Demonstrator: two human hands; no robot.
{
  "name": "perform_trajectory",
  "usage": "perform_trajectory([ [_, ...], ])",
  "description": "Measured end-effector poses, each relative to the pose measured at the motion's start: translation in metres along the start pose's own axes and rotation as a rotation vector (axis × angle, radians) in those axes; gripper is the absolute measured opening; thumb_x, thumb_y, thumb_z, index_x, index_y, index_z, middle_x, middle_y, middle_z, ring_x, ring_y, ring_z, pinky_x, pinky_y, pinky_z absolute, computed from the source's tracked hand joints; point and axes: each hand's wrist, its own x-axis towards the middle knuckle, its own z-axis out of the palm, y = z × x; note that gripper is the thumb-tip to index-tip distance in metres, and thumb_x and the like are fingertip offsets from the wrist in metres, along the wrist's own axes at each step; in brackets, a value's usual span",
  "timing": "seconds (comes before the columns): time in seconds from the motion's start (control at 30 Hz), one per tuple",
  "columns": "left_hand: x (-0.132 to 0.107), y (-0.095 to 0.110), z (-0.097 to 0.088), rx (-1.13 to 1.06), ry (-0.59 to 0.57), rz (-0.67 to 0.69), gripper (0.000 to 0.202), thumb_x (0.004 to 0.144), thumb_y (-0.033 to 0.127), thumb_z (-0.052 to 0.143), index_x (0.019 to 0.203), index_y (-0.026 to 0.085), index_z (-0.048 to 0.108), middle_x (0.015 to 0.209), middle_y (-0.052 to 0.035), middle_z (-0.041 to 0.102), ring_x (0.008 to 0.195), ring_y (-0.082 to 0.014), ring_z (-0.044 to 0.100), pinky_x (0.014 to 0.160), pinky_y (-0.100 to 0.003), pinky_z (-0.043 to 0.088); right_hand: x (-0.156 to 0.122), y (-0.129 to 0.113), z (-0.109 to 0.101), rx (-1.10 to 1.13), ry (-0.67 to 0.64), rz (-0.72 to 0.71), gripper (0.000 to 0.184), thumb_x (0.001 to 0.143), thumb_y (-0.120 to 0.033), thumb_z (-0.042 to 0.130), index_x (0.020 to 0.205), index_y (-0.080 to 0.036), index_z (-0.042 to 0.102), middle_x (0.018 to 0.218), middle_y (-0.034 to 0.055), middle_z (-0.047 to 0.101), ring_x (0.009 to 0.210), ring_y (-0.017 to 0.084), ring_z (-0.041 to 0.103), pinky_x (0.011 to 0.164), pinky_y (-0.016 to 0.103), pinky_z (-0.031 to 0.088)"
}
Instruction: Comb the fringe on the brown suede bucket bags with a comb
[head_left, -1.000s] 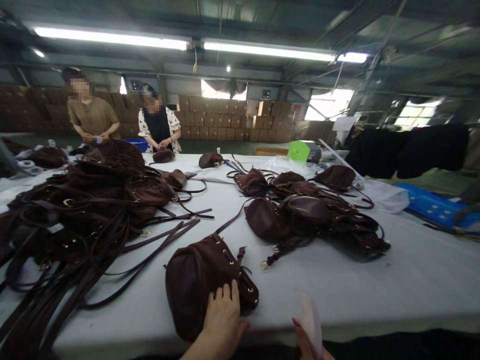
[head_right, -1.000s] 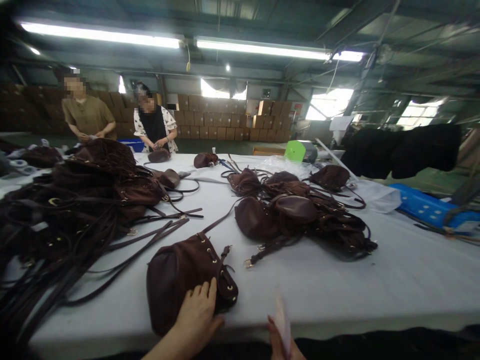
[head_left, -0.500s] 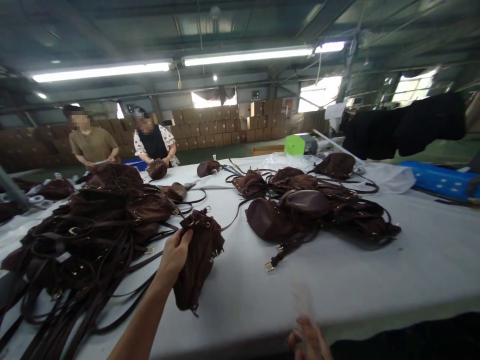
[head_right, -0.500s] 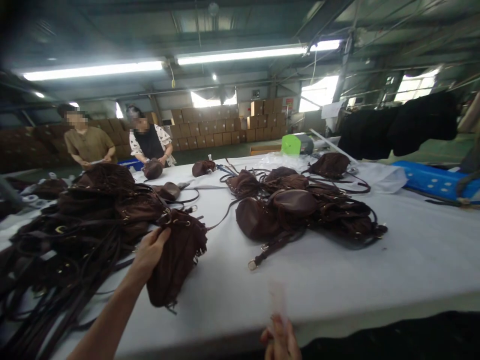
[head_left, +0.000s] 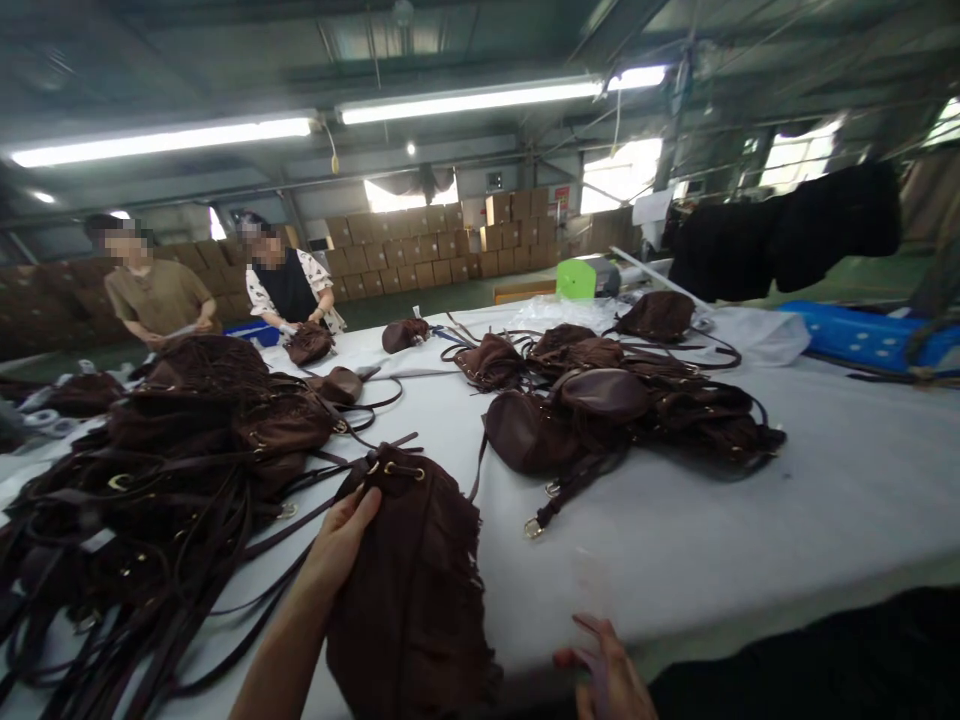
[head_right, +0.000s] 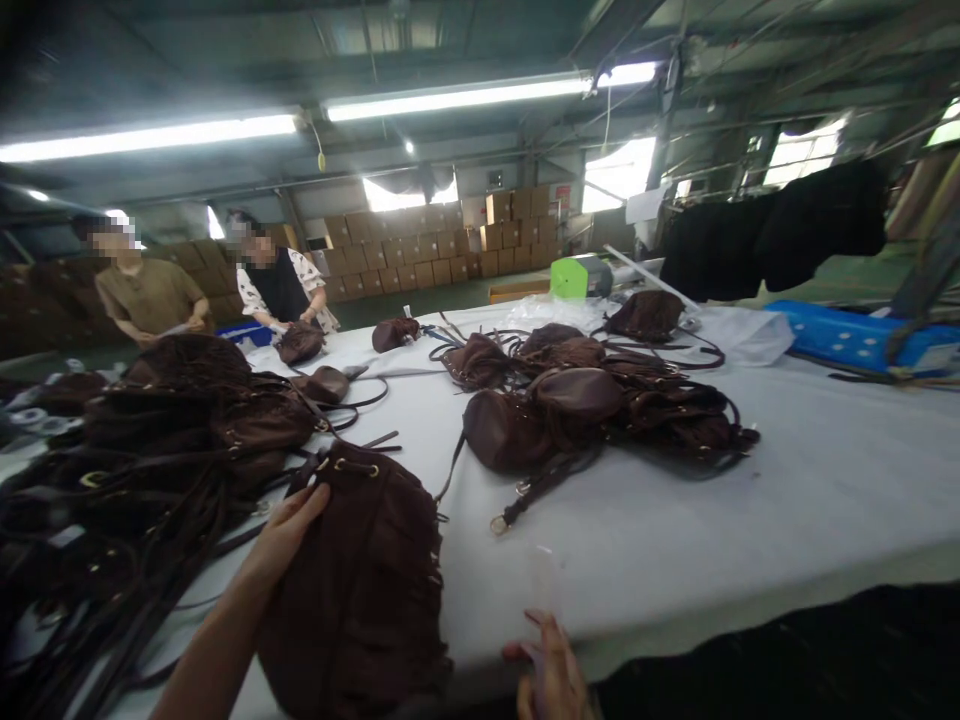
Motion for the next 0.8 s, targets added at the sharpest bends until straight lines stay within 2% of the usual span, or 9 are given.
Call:
perform_trajectory([
  [0.1,-0.001,0.021,-0.007,0.196,-0.182,-0.011,0.045,0.078,0.049,0.071,0.106,0.013,0.070,0.090,-0.0096,0.074,0.082,-0.0230,0.070,0.072,-0.030,0.056,0.009,-0.023,-0.004,-0.012,-0.076,-0.034,0.072,0.078,-0.078,0.050,0.117,-0.017,0.054,0.087,0.0102,0.068,0.032,0.006,0.036,0.032,0.021,0.022],
  [0.2,0.000,0.055,-0.004,0.531,-0.416,0.031,0.046,0.083,0.053,0.063,0.106,0.014,0.070,0.093,-0.0064,0.073,0.080,-0.0201,0.065,0.069,-0.026,0.052,0.020,-0.082,0.004,-0.129,-0.155,-0.249,0.066,0.073,-0.071,0.066,0.106,-0.014,0.062,0.097,0.0142,0.068,0.036,0.004,0.033,0.033,0.023,0.023],
  [0.27,0.001,0.079,0.006,0.779,-0.626,0.120,0.039,0.087,0.049,0.058,0.100,0.015,0.072,0.090,-0.0031,0.072,0.079,-0.0181,0.062,0.070,-0.024,0.048,0.022,-0.127,0.020,-0.166,-0.224,-0.459,0.058,0.073,-0.063,0.071,0.105,-0.015,0.065,0.114,0.0157,0.064,0.041,0.003,0.030,0.035,0.022,0.025],
  [0.3,0.001,0.090,0.012,0.876,-0.733,0.166,0.037,0.088,0.047,0.056,0.097,0.015,0.072,0.090,-0.0019,0.071,0.080,-0.0175,0.061,0.072,-0.023,0.047,0.019,-0.146,0.032,-0.175,-0.297,-0.517,0.060,0.073,-0.058,0.073,0.114,-0.016,0.062,0.119,0.0154,0.063,0.041,0.003,0.027,0.036,0.022,0.024],
  [0.4,0.005,0.113,0.032,1.056,-0.938,0.253,0.033,0.089,0.042,0.052,0.093,0.015,0.072,0.084,0.0001,0.069,0.075,-0.0163,0.059,0.070,-0.023,0.045,0.007,-0.174,0.071,-0.277,-0.588,-0.505,0.061,0.073,-0.040,0.077,0.127,-0.020,0.056,0.113,0.0098,0.067,0.045,0.005,0.033,0.039,0.019,0.029],
  [0.5,0.011,0.117,0.043,1.215,-0.887,0.349,0.019,0.084,0.032,0.059,0.082,0.019,0.072,0.070,0.0011,0.065,0.066,-0.0159,0.055,0.064,-0.024,0.041,-0.003,-0.157,0.103,-0.283,-0.653,-0.484,0.040,0.073,-0.036,0.075,0.107,-0.018,0.068,0.095,0.0048,0.071,0.069,0.017,0.058,0.058,0.023,0.048],
  [0.6,0.017,0.108,0.047,1.420,-0.679,0.468,0.006,0.078,0.026,0.068,0.074,0.022,0.070,0.066,-0.0002,0.063,0.066,-0.0192,0.057,0.066,-0.027,0.040,-0.008,-0.127,0.120,-0.148,-0.572,-0.356,0.038,0.073,-0.041,0.075,0.100,-0.015,0.070,0.094,0.0065,0.072,0.089,0.027,0.062,0.075,0.031,0.053],
  [0.7,0.017,0.092,0.046,1.587,-0.577,0.589,0.011,0.084,0.033,0.067,0.081,0.022,0.069,0.077,-0.0039,0.066,0.074,-0.0233,0.062,0.070,-0.030,0.043,-0.010,-0.106,0.125,-0.002,-0.498,-0.171,0.055,0.063,-0.047,0.082,0.104,-0.013,0.068,0.076,0.0051,0.071,0.065,0.022,0.063,0.054,0.027,0.051],
  [0.8,0.009,0.074,0.043,1.670,-0.477,0.781,0.020,0.090,0.037,0.059,0.096,0.019,0.067,0.097,-0.0090,0.067,0.091,-0.0265,0.063,0.084,-0.038,0.046,-0.010,-0.098,0.123,0.074,-0.407,0.004,0.071,0.054,-0.052,0.087,0.110,-0.014,0.064,0.042,-0.0076,0.049,0.031,0.010,0.038,0.031,0.019,0.029],
])
